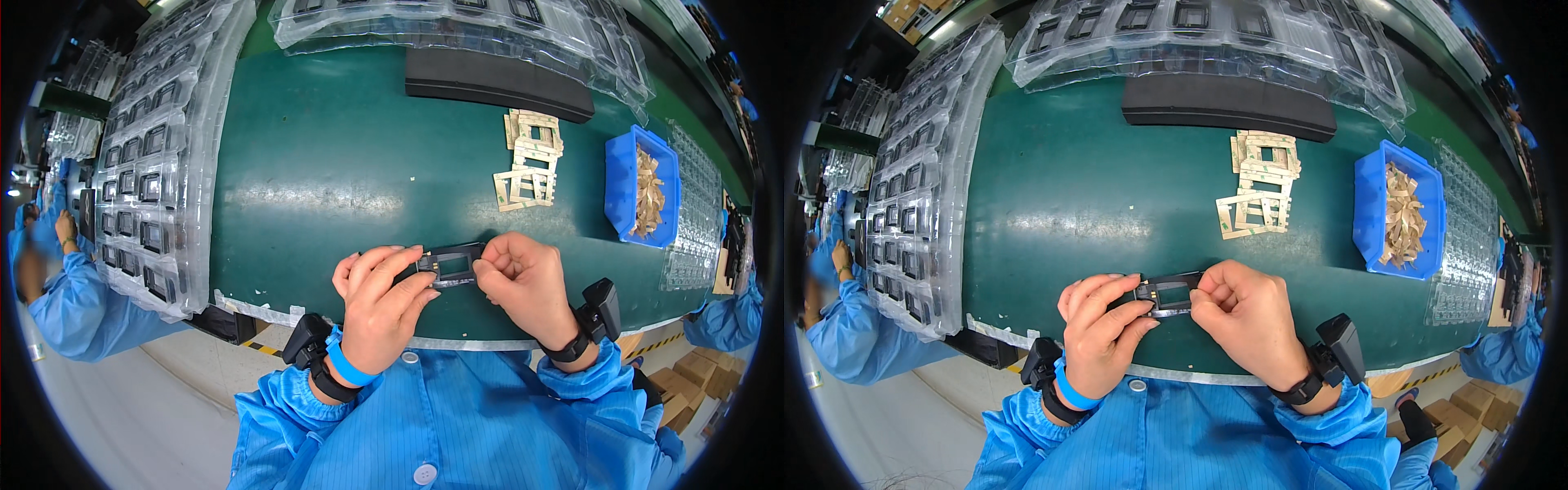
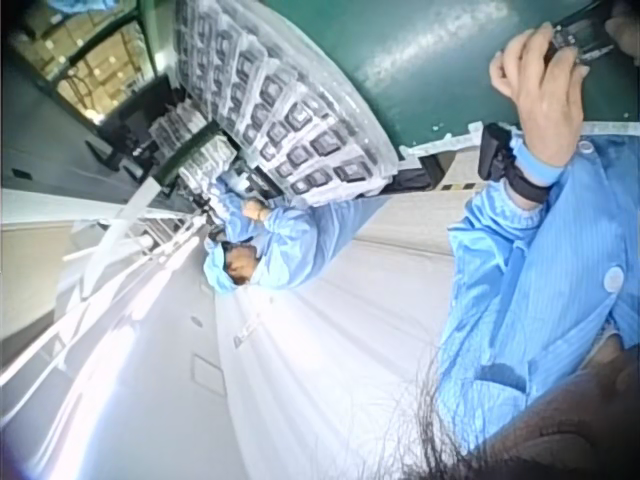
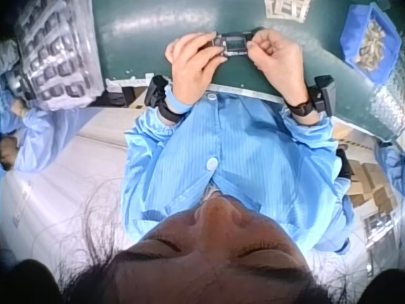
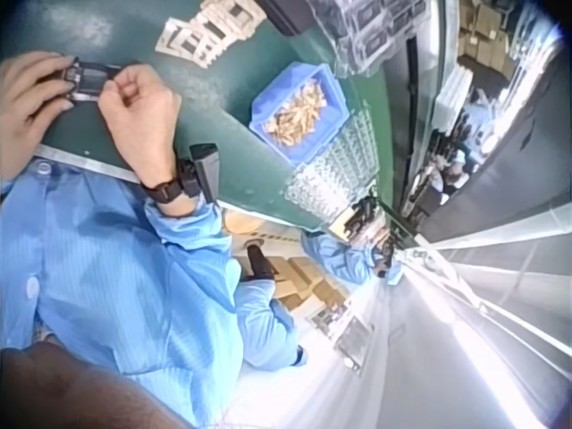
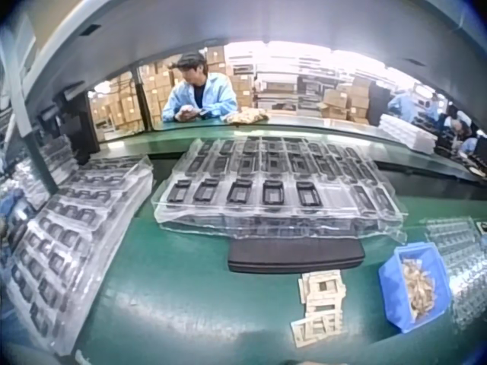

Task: Assembling small electronic components into plastic casings at a manufacturing workstation.

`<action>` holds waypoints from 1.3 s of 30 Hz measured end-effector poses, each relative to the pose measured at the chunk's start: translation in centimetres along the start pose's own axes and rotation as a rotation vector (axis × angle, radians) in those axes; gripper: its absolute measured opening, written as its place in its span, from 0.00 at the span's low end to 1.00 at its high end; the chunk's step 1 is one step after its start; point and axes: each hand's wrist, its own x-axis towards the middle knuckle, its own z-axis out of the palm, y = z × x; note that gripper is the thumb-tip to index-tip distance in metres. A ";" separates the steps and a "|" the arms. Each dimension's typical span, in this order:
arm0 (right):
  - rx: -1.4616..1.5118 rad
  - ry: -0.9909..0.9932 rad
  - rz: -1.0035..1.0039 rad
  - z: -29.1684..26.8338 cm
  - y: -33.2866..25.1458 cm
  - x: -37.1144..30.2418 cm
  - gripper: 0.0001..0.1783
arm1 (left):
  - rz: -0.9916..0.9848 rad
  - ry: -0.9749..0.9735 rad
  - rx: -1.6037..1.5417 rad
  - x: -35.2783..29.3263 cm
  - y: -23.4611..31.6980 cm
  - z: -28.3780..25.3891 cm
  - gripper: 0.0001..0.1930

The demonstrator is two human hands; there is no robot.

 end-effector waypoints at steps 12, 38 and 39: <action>-0.033 0.004 -0.012 0.1 -0.1 0.0 0.05 | -0.001 -0.007 -0.014 -0.1 -0.1 0.0 0.11; -0.149 0.056 -0.115 0.4 -0.6 -0.2 0.05 | 0.002 -0.019 0.030 -0.3 0.2 0.2 0.17; -0.148 0.052 -0.108 0.4 -0.5 -0.3 0.05 | 0.015 -0.025 0.039 -0.3 0.1 0.3 0.18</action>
